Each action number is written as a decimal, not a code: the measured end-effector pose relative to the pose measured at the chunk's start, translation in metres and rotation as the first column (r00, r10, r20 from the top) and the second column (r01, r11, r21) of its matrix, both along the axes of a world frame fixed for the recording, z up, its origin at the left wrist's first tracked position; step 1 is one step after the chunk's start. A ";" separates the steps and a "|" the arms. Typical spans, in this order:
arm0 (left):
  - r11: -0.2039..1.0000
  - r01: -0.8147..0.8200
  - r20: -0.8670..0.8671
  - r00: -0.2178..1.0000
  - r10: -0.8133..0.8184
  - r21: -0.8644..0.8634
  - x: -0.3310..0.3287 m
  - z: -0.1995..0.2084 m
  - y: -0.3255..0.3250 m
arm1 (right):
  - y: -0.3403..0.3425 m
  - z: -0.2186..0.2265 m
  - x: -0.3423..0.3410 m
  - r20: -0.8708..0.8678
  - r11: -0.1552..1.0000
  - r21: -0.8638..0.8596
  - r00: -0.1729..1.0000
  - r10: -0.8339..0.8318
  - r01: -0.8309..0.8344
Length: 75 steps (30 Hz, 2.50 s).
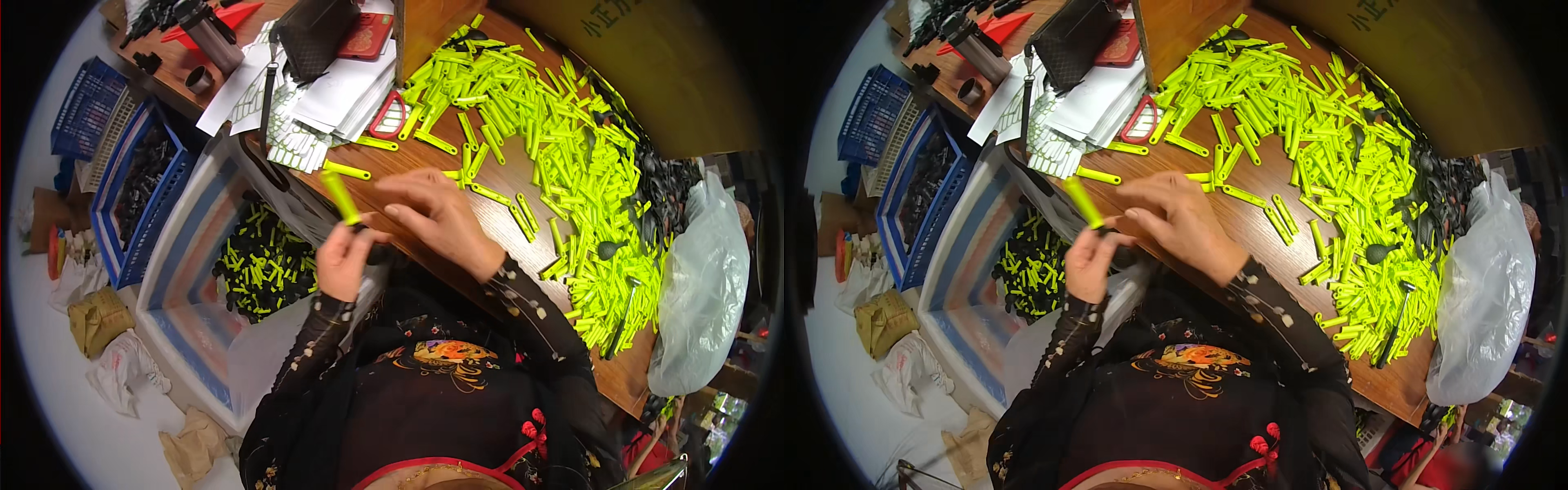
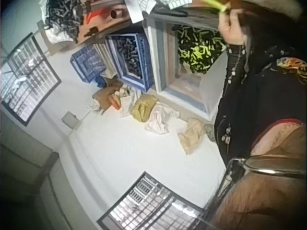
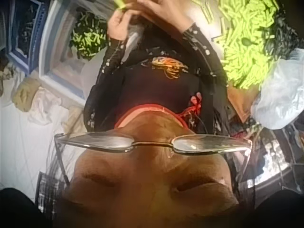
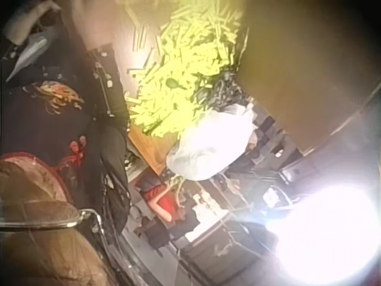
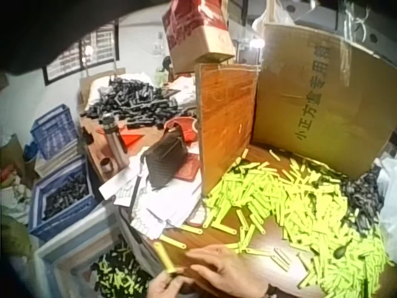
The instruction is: Assembling neon-yellow plastic parts and black mesh components using a small hammer.
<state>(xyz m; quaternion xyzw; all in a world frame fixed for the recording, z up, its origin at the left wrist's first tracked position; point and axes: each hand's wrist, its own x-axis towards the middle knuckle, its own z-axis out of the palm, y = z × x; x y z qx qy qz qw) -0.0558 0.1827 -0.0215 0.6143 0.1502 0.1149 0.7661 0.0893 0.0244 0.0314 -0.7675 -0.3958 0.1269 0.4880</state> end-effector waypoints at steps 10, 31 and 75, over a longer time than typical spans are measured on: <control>0.827 -0.560 -0.135 0.824 0.550 -0.050 -0.106 -0.147 0.146 | 0.050 -0.043 0.050 0.642 0.988 -0.151 0.762 0.086 0.016; 0.827 -0.088 0.055 0.988 0.141 -0.555 -0.013 0.031 0.066 | -0.156 -0.023 0.060 0.727 0.833 -0.232 0.659 -0.195 0.503; 0.347 0.054 0.047 0.960 -0.277 0.936 0.080 0.012 -0.089 | -0.404 0.020 -0.046 0.699 0.337 -0.186 0.365 -0.615 0.923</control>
